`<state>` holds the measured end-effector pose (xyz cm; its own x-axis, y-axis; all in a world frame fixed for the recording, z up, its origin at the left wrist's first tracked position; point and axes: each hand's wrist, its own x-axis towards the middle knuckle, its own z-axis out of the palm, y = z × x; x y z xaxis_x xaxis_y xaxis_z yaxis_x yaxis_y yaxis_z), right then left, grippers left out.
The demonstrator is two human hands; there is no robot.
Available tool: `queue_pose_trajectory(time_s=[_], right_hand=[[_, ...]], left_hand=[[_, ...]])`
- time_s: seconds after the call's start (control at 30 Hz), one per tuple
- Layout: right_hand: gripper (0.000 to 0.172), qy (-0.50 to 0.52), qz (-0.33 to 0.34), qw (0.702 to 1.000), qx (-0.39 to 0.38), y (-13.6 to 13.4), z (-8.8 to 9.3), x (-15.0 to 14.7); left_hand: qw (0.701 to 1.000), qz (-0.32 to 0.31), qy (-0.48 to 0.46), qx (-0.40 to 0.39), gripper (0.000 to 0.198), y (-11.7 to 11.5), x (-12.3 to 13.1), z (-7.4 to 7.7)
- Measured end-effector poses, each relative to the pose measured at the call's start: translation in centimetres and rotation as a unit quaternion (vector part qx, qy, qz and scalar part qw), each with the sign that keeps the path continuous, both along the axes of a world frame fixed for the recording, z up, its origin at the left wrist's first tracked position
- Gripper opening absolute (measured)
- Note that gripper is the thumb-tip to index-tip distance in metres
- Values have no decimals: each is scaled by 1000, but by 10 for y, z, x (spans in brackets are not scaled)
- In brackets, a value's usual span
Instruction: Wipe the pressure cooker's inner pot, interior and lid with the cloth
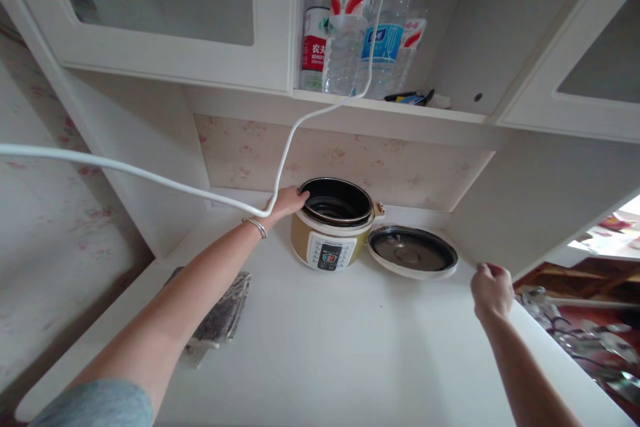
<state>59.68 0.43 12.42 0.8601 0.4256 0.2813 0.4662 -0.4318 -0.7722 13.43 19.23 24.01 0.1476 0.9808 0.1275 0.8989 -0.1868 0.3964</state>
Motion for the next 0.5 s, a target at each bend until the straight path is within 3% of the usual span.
queue_pose_trajectory(time_s=[0.03,0.1,0.17,0.27,0.4,0.5], right_hand=[[39,-33,5,999,-13,4,14,-13],[41,-48,112,992,-18,18,45,-47],[39,-28,250,965,-70,36,74,-86],[41,-22,342,929,-139,70,103,-136],[46,-6,365,902,-230,115,116,-172],[46,-45,349,893,-279,137,114,-178]], left_hand=[[1000,3,17,-13,53,5,2,1],[998,15,45,-27,51,14,4,3],[998,29,50,-34,46,21,4,5],[998,40,-6,-54,38,29,3,5],[984,36,-159,-73,18,32,1,1],[965,32,-236,-107,20,34,1,-6]])
